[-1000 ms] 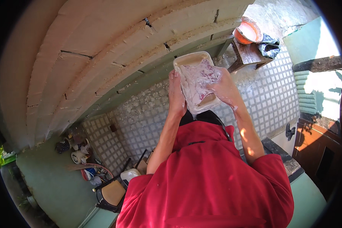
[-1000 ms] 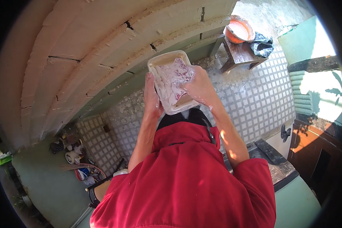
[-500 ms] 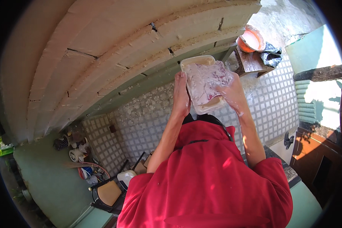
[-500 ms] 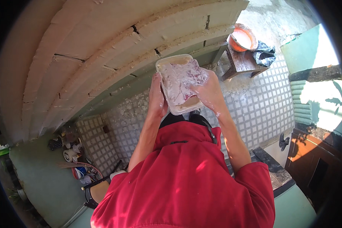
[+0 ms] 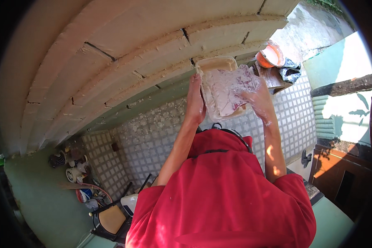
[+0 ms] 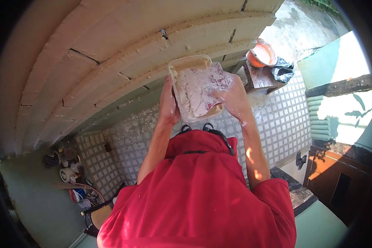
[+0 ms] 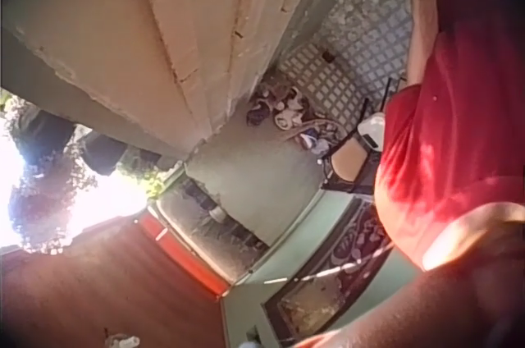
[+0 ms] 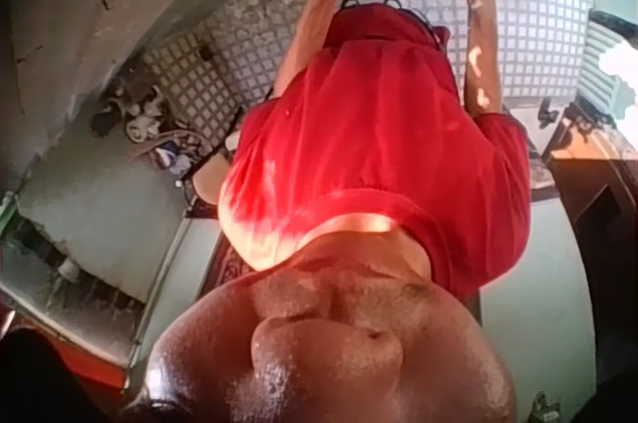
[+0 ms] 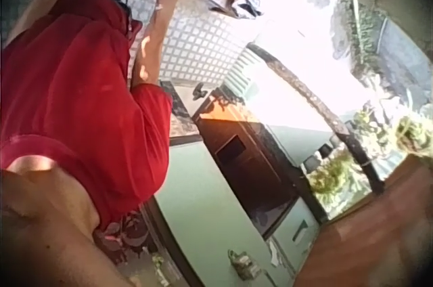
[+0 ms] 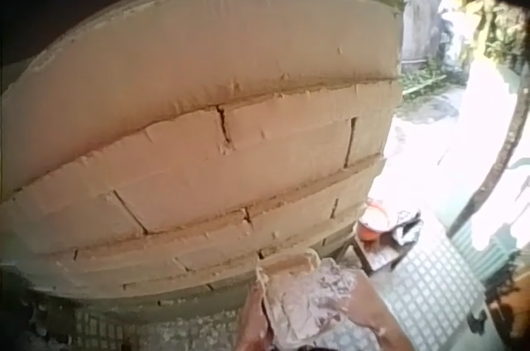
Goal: Applying plaster or filler to gaps between blocks in a wall using a putty knife.
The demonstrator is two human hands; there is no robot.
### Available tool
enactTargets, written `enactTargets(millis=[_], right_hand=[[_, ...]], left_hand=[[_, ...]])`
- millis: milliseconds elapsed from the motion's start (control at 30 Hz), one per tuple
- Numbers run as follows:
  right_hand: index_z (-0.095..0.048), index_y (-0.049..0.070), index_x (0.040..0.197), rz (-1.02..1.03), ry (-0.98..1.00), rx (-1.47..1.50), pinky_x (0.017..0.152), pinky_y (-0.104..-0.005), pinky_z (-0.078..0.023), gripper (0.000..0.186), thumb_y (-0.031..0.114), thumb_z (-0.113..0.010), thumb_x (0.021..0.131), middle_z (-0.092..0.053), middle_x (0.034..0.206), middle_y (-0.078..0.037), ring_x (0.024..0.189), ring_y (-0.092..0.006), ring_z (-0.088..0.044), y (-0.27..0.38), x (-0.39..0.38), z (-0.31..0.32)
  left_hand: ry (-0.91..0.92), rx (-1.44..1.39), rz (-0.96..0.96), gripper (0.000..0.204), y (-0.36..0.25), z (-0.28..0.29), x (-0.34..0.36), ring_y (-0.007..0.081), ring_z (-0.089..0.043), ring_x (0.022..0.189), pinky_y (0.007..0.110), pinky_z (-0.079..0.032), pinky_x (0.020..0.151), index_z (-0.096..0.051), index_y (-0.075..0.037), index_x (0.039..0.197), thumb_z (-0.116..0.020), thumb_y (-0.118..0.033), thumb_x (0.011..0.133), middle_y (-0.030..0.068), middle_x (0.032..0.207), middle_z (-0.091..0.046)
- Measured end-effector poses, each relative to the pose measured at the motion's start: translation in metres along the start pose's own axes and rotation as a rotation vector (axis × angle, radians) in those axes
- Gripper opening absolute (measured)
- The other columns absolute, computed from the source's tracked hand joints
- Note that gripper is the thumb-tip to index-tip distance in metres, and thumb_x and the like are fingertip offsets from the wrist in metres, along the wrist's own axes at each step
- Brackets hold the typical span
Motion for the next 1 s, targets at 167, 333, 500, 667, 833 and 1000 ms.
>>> enactTargets(millis=[167, 333, 500, 667, 833, 1000], right_hand=[[-0.064, -0.006, 0.092, 0.118, 0.047, -0.370, 0.073, -0.0367, -0.050, 0.030, 0.008, -0.067, 0.066, -0.067, 0.080, -0.019, 0.078, -0.0326, -0.066, 0.026, 0.003, -0.017], [-0.064, -0.005, 0.091, 0.133, 0.044, -0.425, 0.074, -0.0421, -0.049, 0.030, 0.010, -0.067, 0.066, -0.064, 0.079, -0.024, 0.083, -0.0397, -0.063, 0.027, 0.000, -0.036], [-0.064, -0.006, 0.096, 0.168, 0.021, -0.494, 0.076, -0.0415, -0.049, 0.035, 0.011, -0.069, 0.066, -0.065, 0.086, -0.025, 0.082, -0.0411, -0.063, 0.013, 0.000, -0.046], [-0.063, -0.008, 0.100, 0.156, 0.015, -0.410, 0.077, -0.0365, -0.050, 0.036, 0.007, -0.068, 0.068, -0.067, 0.094, -0.020, 0.082, -0.0334, -0.066, 0.006, 0.011, -0.040], [-0.059, -0.009, 0.108, -0.153, 0.239, 0.336, 0.069, -0.0293, -0.054, 0.038, -0.006, -0.059, 0.070, -0.067, 0.099, -0.012, 0.080, -0.0221, -0.068, -0.019, 0.036, -0.016], [-0.054, -0.006, 0.116, -0.294, 0.272, 0.641, 0.067, -0.0327, -0.059, 0.041, -0.007, -0.060, 0.075, -0.066, 0.103, -0.013, 0.084, -0.0208, -0.068, -0.016, 0.039, 0.010]], left_hand=[[0.021, -0.031, -0.012, 0.039, -0.014, 0.007, -0.006, 0.0163, -0.050, 0.114, 0.034, -0.042, 0.098, -0.037, -0.008, 0.129, -0.040, -0.034, 0.100, 0.0068, 0.121, -0.047], [-0.011, 0.015, -0.027, 0.036, -0.015, 0.017, -0.005, 0.0153, -0.051, 0.109, 0.032, -0.042, 0.096, -0.037, -0.007, 0.127, -0.040, -0.031, 0.100, 0.0078, 0.116, -0.049], [0.046, 0.194, -0.024, 0.035, -0.012, 0.027, -0.007, 0.0145, -0.051, 0.104, 0.031, -0.044, 0.090, -0.038, -0.006, 0.124, -0.040, -0.031, 0.100, 0.0093, 0.113, -0.050], [0.011, 0.175, -0.010, 0.034, -0.015, 0.020, -0.006, 0.0144, -0.049, 0.103, 0.029, -0.042, 0.090, -0.040, -0.006, 0.122, -0.040, -0.032, 0.100, 0.0088, 0.112, -0.050], [0.020, 0.253, -0.012, 0.033, -0.013, 0.013, 0.007, 0.0143, -0.048, 0.103, 0.029, -0.040, 0.092, -0.041, -0.007, 0.120, -0.041, -0.033, 0.100, 0.0078, 0.110, -0.050], [-0.014, 0.132, 0.006, 0.048, -0.013, 0.010, 0.015, 0.0194, -0.053, 0.112, 0.035, -0.042, 0.098, -0.044, -0.005, 0.131, -0.039, -0.040, 0.099, 0.0083, 0.125, -0.053]])
Point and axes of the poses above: each hand's wrist, its own x-axis towards the middle knuckle, its own z-axis out of the back of the hand, y = z × x, the point moved 1 cm from there along x, towards the middle knuckle
